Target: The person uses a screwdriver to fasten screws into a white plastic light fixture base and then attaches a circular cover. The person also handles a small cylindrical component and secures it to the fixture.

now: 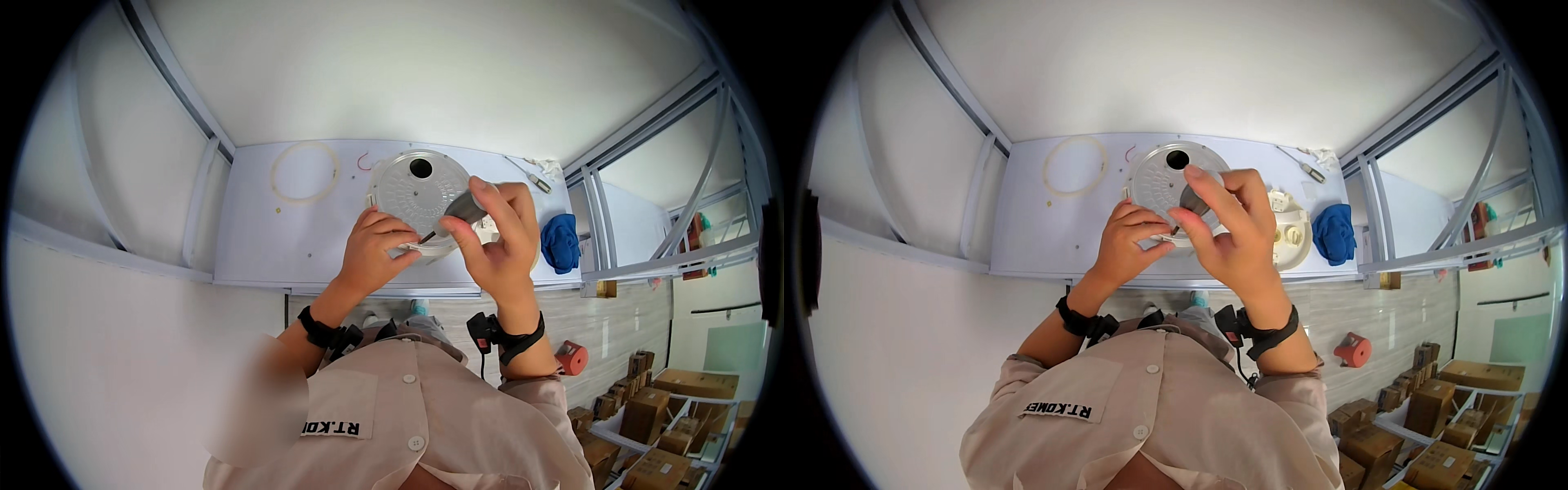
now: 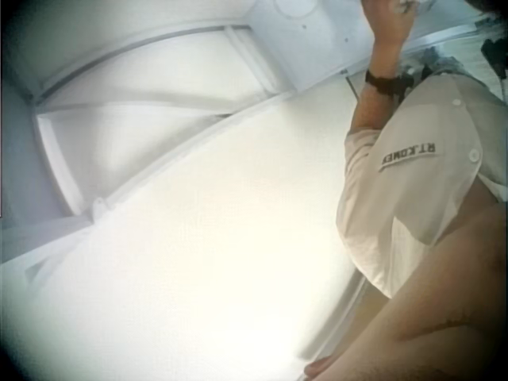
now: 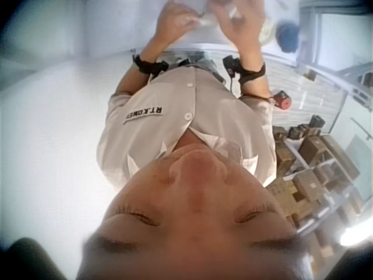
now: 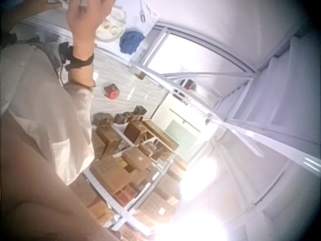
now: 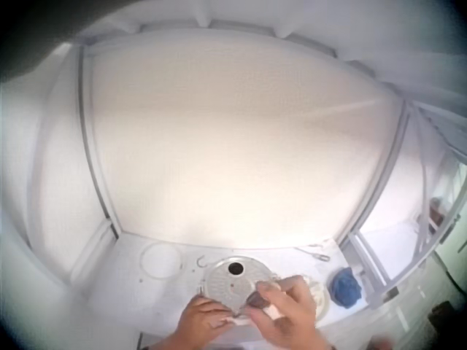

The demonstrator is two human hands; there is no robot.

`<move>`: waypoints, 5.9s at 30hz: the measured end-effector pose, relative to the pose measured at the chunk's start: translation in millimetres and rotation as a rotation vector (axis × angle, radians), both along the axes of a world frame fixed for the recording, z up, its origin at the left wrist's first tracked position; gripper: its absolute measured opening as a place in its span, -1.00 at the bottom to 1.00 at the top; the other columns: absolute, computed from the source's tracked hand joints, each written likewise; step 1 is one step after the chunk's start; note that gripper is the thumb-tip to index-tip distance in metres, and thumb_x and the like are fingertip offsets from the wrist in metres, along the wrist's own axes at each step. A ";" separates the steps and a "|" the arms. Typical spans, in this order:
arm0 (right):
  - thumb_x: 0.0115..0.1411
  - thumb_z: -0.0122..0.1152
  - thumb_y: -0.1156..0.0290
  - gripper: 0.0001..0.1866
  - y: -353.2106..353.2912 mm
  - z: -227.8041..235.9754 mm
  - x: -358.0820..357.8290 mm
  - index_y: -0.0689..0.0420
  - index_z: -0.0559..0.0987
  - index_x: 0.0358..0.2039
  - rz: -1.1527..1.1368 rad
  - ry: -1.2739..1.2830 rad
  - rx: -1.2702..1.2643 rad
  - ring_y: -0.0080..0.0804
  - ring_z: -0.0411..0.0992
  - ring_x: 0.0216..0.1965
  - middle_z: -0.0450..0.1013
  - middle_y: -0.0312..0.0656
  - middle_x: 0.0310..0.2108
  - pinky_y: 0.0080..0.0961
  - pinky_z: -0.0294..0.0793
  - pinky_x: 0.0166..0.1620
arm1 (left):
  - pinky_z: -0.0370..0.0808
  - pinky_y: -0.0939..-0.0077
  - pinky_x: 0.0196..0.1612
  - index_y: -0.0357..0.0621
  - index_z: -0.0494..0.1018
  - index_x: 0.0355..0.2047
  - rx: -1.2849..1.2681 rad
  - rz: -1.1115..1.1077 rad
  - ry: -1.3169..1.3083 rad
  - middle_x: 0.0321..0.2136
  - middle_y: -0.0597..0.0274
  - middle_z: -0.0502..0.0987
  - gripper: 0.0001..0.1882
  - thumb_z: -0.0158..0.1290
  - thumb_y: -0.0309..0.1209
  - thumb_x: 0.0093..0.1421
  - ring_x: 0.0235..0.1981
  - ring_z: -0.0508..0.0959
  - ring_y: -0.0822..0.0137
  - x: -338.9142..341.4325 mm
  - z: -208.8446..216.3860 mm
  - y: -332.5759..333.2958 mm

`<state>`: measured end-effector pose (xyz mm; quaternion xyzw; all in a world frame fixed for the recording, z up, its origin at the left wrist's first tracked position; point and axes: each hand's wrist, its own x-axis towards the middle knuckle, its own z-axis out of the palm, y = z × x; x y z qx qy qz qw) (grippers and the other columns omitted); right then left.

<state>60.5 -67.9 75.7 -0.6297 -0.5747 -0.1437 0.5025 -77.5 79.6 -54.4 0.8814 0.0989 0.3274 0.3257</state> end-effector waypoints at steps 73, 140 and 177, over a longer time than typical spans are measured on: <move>0.34 0.37 0.50 -0.42 9.1 -15.5 -8.0 0.26 0.37 0.31 0.295 0.567 -0.304 -0.40 0.57 -0.04 0.60 -0.11 -0.13 -0.37 0.55 0.06 | 0.40 -0.04 0.30 0.06 0.72 -0.26 0.161 0.131 -0.206 -0.18 0.47 0.68 -0.72 0.47 -0.29 -0.02 0.01 0.59 0.25 4.7 -25.9 -19.7; 0.22 0.48 0.43 -0.67 -66.1 -126.2 45.3 0.23 0.51 -0.11 0.002 0.479 -0.365 0.02 0.53 -0.33 0.52 0.03 -0.30 -0.25 0.52 -0.25 | 0.20 0.18 0.01 0.04 0.70 -0.17 0.280 0.317 -0.018 -0.23 0.37 0.48 -0.72 0.39 -0.26 0.09 -0.13 0.42 0.27 43.7 24.0 -55.7; 0.36 0.31 0.05 -0.41 -131.7 -63.8 100.4 0.21 0.43 0.18 0.430 0.671 0.212 -0.31 0.33 0.06 0.35 -0.05 0.10 -0.33 0.32 0.13 | 0.55 0.49 -0.15 -0.20 0.56 -0.07 -1.023 0.035 -0.067 -0.22 0.20 0.68 -0.86 0.12 -0.41 0.46 -0.28 0.57 0.46 68.9 37.3 -110.1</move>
